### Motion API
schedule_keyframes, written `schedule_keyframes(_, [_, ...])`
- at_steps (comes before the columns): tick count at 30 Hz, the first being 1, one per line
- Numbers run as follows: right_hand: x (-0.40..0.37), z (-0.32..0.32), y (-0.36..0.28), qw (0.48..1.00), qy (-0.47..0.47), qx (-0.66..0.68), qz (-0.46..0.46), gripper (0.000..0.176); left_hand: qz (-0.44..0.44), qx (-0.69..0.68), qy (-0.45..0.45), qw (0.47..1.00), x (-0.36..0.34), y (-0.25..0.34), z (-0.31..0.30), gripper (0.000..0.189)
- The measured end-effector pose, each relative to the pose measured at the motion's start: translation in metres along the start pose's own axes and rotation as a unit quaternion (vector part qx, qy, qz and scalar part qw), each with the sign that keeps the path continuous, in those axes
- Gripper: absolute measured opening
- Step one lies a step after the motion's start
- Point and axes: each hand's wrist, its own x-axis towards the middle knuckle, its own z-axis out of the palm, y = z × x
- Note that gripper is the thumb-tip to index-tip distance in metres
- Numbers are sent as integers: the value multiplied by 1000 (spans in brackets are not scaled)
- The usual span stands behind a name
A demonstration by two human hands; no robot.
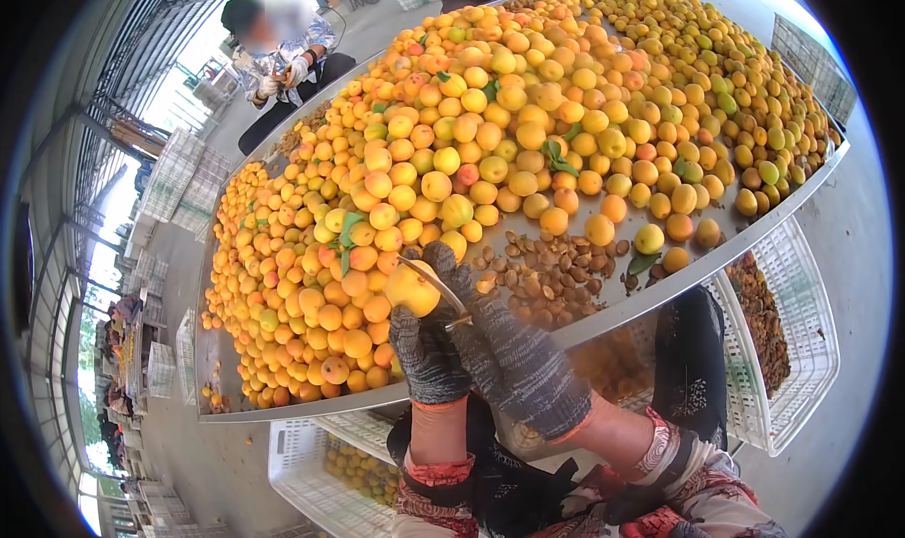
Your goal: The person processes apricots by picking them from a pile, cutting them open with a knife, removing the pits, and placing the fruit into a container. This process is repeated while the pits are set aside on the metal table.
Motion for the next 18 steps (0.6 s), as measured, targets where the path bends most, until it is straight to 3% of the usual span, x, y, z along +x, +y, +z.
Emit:
schedule_keyframes(3, [-1, 3, 2, 999, 2, 37, -25, 41, 9, 23, -10, 1000, 0, 1, 2, 79])
schedule_keyframes(5, [-2, 6, 12, 993, 15, 44, -106, 43, 21, 25, -13, 999, 0, 0, 4, 78])
schedule_keyframes(8, [-1, -2, 21, 995, -26, -64, -76, 45, 4, 59, -18, 998, -4, 0, -1, 75])
schedule_keyframes(9, [0, -4, 22, 995, -27, -65, -77, 45, -25, 90, -20, 995, -4, -2, -4, 73])
schedule_keyframes(11, [4, -8, 24, 992, -27, 68, -106, 50, 3, 70, -25, 997, -4, -3, -8, 66])
schedule_keyframes(13, [5, -20, 34, 993, -70, 69, -70, 47, -16, 173, 40, 984, -9, 7, -14, 59])
schedule_keyframes(15, [8, -29, 34, 990, -117, 71, -32, 43, -4, 207, 25, 978, -8, 18, -21, 55])
schedule_keyframes(18, [15, -40, 23, 987, -145, -27, -68, 42, -1, 240, 5, 971, -6, 24, -27, 50])
